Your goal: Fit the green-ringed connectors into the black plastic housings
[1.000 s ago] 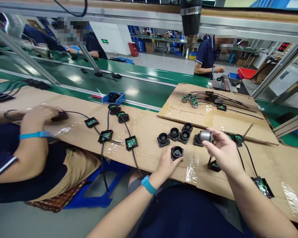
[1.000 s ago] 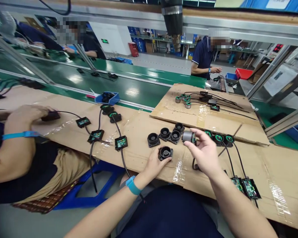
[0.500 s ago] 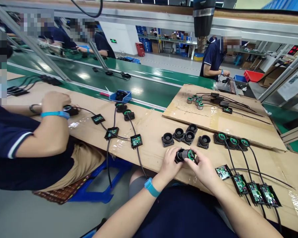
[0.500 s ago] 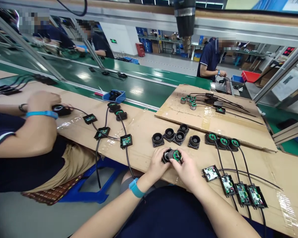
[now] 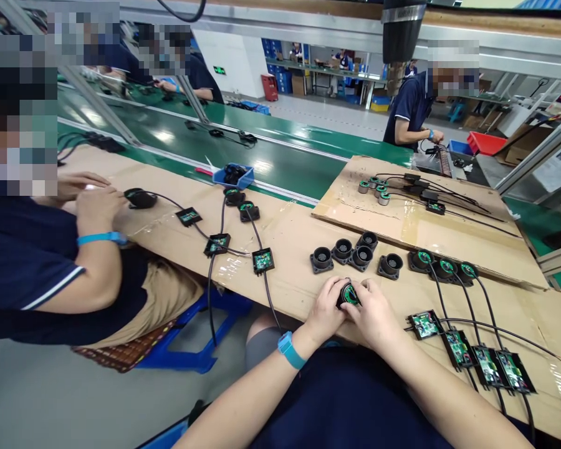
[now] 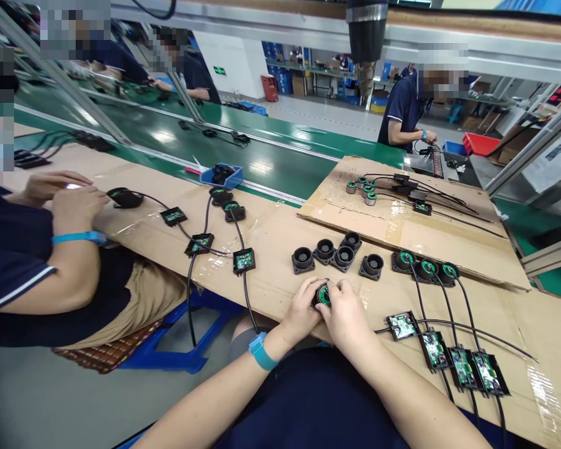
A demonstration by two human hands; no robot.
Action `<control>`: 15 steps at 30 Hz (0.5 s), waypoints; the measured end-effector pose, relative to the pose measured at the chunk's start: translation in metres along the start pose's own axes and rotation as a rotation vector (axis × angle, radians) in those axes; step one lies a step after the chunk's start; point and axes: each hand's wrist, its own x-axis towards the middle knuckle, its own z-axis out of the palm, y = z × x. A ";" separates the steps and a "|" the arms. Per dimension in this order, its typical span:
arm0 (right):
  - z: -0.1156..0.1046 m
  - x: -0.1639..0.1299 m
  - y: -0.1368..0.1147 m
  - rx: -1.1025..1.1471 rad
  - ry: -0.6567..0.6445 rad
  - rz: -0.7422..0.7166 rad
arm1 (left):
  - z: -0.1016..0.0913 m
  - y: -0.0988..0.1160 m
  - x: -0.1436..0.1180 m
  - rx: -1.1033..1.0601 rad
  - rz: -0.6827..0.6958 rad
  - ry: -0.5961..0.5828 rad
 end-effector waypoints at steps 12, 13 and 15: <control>0.026 0.004 0.035 0.019 0.190 -0.368 | -0.002 0.003 0.003 0.017 -0.043 -0.017; 0.024 0.006 0.037 0.016 0.221 -0.396 | -0.003 0.003 0.003 0.023 -0.037 -0.017; 0.017 0.009 0.037 0.010 0.316 -0.461 | -0.004 0.002 0.002 0.013 0.011 0.003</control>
